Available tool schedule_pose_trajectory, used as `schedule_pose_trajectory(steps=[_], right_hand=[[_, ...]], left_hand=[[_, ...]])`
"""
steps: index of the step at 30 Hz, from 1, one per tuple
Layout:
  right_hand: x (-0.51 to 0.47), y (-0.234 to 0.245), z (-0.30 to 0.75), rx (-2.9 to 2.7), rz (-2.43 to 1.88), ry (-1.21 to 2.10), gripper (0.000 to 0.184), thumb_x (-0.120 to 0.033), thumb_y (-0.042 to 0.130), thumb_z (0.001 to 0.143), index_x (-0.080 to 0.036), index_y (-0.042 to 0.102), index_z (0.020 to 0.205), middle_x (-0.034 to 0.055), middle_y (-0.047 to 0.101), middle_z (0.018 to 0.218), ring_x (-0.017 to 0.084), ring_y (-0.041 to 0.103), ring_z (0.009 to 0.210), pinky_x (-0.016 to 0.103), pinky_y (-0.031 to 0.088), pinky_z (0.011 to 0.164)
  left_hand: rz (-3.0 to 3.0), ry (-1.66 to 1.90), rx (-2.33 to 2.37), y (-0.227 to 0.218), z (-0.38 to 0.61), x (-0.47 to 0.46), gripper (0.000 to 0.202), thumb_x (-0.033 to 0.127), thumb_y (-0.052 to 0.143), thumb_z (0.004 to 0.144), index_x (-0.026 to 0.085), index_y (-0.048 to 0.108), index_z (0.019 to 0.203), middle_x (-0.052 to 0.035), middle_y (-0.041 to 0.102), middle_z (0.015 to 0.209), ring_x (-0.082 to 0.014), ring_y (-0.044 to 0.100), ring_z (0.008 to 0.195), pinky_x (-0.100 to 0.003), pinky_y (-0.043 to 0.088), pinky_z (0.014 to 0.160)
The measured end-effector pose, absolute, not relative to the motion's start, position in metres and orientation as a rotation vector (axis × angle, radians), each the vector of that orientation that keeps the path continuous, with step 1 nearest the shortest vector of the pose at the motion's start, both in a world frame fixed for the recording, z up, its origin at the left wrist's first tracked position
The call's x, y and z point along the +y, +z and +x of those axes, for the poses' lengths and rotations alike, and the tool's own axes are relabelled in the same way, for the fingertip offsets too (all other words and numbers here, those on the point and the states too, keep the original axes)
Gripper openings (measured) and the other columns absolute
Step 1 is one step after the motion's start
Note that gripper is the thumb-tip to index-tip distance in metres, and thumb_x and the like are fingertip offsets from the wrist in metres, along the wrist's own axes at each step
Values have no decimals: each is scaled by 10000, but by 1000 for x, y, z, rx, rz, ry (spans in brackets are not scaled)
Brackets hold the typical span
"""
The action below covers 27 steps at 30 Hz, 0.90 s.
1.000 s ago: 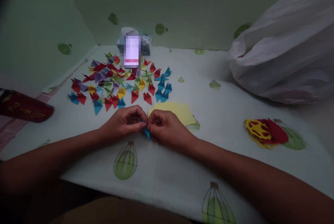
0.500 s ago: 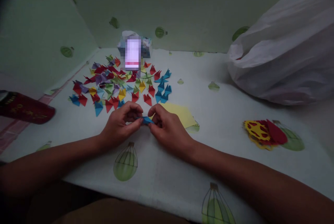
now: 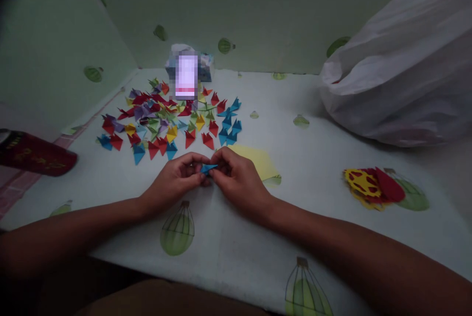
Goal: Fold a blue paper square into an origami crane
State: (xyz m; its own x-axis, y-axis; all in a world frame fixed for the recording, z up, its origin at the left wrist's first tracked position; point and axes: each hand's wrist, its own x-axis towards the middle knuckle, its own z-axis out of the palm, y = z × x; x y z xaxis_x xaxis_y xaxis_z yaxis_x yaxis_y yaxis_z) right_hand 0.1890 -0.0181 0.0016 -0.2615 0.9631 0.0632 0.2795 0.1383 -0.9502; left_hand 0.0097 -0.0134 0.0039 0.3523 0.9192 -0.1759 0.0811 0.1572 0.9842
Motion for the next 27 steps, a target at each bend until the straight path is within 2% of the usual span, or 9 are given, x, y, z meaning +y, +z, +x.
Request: schedule_pose_trajectory(steps=[5,10,19,27], right_hand=[[-18,1,189,-1602,-1186,1227,63,-207,610,806,-187,574,853,-6,578,746,139,523,675,283,415,625],[-16,5,189,-1547,-1175,1315,75,-235,618,807,-185,566,823,-25,544,679,128,503,627,273,406,591],[-17,9,189,-1531,-1212,1346,100,-269,616,830,-185,564,814,-26,563,633,129,531,577,279,421,569],[-18,11,189,-1516,-1212,1408,101,-280,594,853,-185,566,833,-30,571,591,132,550,543,277,447,554]], left_hand=[[1139,738,1032,7,9,-16,223,264,695,820,143,611,986,23,603,756,-116,664,693,-266,557,712],[1051,728,1004,9,9,-17,222,306,712,833,140,620,948,-14,663,885,-103,681,693,-255,561,700],[1033,694,1020,9,9,-14,212,301,716,828,135,602,896,-9,675,803,-94,661,632,-245,551,655],[1066,685,1011,10,8,-14,294,395,736,819,131,611,853,-8,674,772,-88,645,620,-219,530,623]])
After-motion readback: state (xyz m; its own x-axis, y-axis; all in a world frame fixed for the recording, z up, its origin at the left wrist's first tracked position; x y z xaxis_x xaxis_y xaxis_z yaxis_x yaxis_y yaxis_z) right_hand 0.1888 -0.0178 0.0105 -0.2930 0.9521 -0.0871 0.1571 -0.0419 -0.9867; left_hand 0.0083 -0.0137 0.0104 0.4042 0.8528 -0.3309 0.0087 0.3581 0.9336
